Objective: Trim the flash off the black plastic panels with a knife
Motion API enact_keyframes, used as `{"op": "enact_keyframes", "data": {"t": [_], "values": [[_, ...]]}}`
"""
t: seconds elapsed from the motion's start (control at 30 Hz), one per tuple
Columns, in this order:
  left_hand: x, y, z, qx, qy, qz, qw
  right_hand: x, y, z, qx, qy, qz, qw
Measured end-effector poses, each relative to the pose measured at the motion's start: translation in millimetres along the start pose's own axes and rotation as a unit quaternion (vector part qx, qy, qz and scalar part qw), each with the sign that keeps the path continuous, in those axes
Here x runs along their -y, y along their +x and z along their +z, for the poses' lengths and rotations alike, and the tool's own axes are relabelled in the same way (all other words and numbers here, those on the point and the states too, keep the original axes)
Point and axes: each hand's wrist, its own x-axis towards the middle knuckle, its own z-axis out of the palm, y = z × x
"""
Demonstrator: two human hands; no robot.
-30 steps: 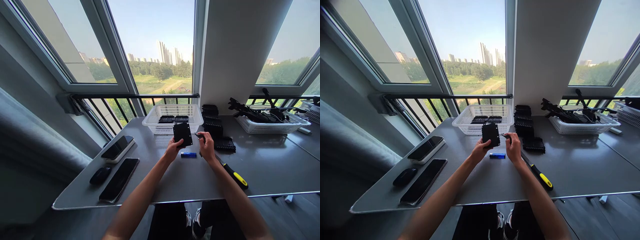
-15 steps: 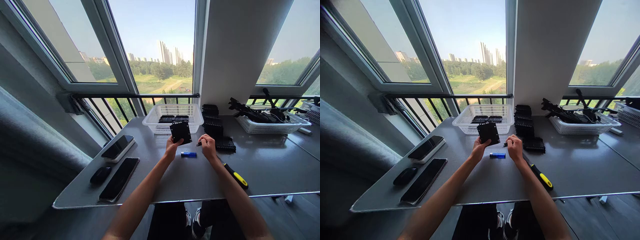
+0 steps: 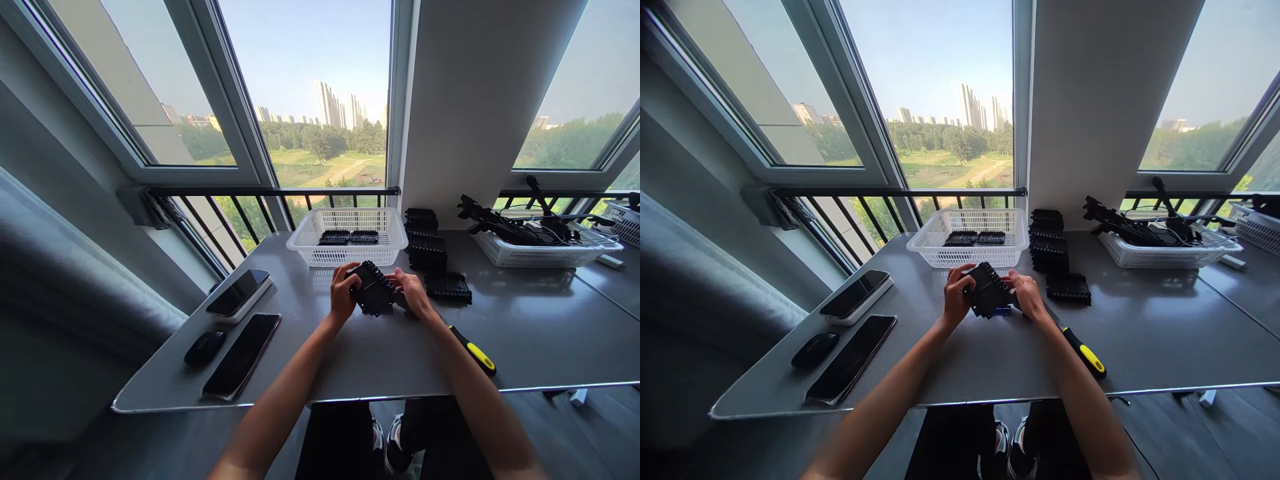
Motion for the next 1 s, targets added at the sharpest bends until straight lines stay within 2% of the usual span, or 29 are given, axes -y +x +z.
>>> {"op": "enact_keyframes", "data": {"t": [0.1,0.23,0.3,0.37,0.43,0.5,0.57,0.67,1.0], "values": [[3.6,-2.9,2.0,-0.008,0.043,0.035,0.998,-0.5,0.8,5.5,0.048,0.084,0.004,0.995],[6.0,-0.8,6.8,-0.062,-0.013,-0.029,0.998,-3.4,0.7,9.8,0.035,0.111,0.007,0.993],[6.1,2.2,9.2,-0.075,-0.08,-0.087,0.99,-5.0,1.4,8.8,0.01,0.121,0.007,0.993],[5.2,4.7,11.2,-0.054,-0.183,-0.177,0.965,-6.0,2.5,6.7,-0.022,0.131,0.004,0.991],[2.9,5.5,13.1,-0.008,-0.292,-0.268,0.918,-6.2,3.3,5.1,-0.053,0.141,0.0,0.989],[-0.7,4.6,15.5,0.046,-0.342,-0.309,0.886,-5.9,3.5,5.0,-0.08,0.148,-0.004,0.986],[-4.8,3.0,18.1,0.083,-0.353,-0.317,0.876,-5.4,3.1,5.9,-0.099,0.152,-0.008,0.983],[-8.1,1.2,20.8,0.097,-0.344,-0.32,0.877,-4.1,2.3,7.3,-0.112,0.15,-0.011,0.982],[4.2,1.1,17.2,0.038,-0.296,-0.34,0.892,-0.7,-1.4,2.6,-0.119,0.063,-0.018,0.991]]}}
